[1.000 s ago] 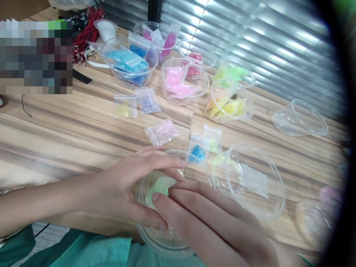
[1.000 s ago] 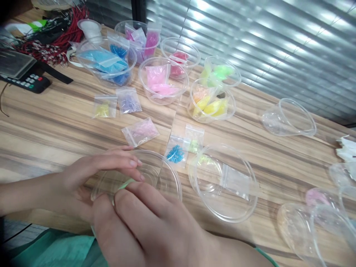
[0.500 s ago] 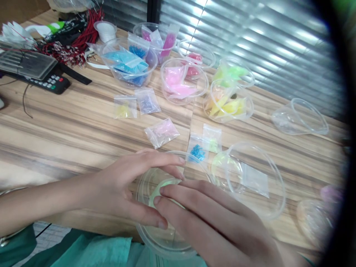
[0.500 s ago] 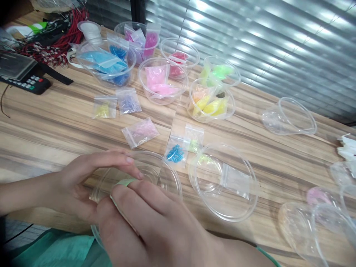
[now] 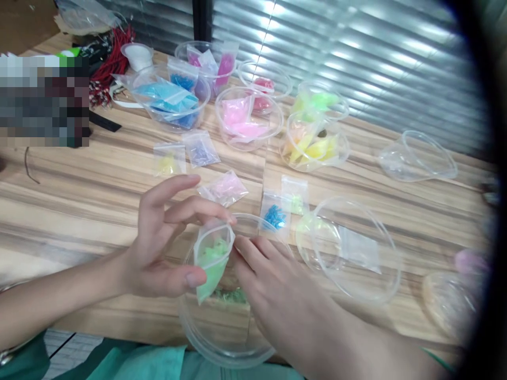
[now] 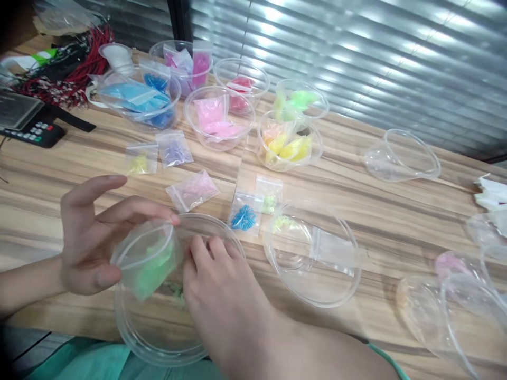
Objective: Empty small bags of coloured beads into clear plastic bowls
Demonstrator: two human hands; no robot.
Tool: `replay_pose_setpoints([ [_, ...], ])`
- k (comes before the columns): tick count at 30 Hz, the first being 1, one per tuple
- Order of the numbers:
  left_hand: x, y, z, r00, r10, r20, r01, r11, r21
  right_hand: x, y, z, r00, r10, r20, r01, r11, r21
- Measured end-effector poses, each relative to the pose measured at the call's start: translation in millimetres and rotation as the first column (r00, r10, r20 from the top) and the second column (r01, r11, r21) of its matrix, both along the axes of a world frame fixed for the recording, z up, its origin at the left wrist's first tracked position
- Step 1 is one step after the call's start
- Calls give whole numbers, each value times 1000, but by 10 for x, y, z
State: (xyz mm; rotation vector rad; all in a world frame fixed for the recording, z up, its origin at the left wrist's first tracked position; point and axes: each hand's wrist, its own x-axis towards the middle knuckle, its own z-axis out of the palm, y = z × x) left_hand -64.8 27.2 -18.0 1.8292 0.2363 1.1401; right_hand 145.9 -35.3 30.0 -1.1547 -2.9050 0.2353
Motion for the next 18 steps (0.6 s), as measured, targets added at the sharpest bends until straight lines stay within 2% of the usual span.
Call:
replay_pose_setpoints([
  [2, -1, 6, -4, 1000, 4, 13, -4, 1000, -11, -54, 4, -41, 998, -35, 46, 37, 999, -40],
  [5, 4, -3, -22, 1000, 5, 28, -5, 1000, -15, -85, 51, -5, 993, -19, 114, 42, 979, -200],
  [9, 6, -13, -45, 1000, 15, 23, -15, 1000, -17, -74, 131, 99, 988, 23, 154, 46, 900, -433],
  [14, 4, 6, -46, 998, 56, 5, -56, 998, -9, -57, 186, 193, 992, 82, 97, -17, 847, -532],
  [18, 5, 10, -108, 991, 111, 68, -111, 994, -11, -63, 225, 272, 991, 129, 46, -80, 821, -566],
])
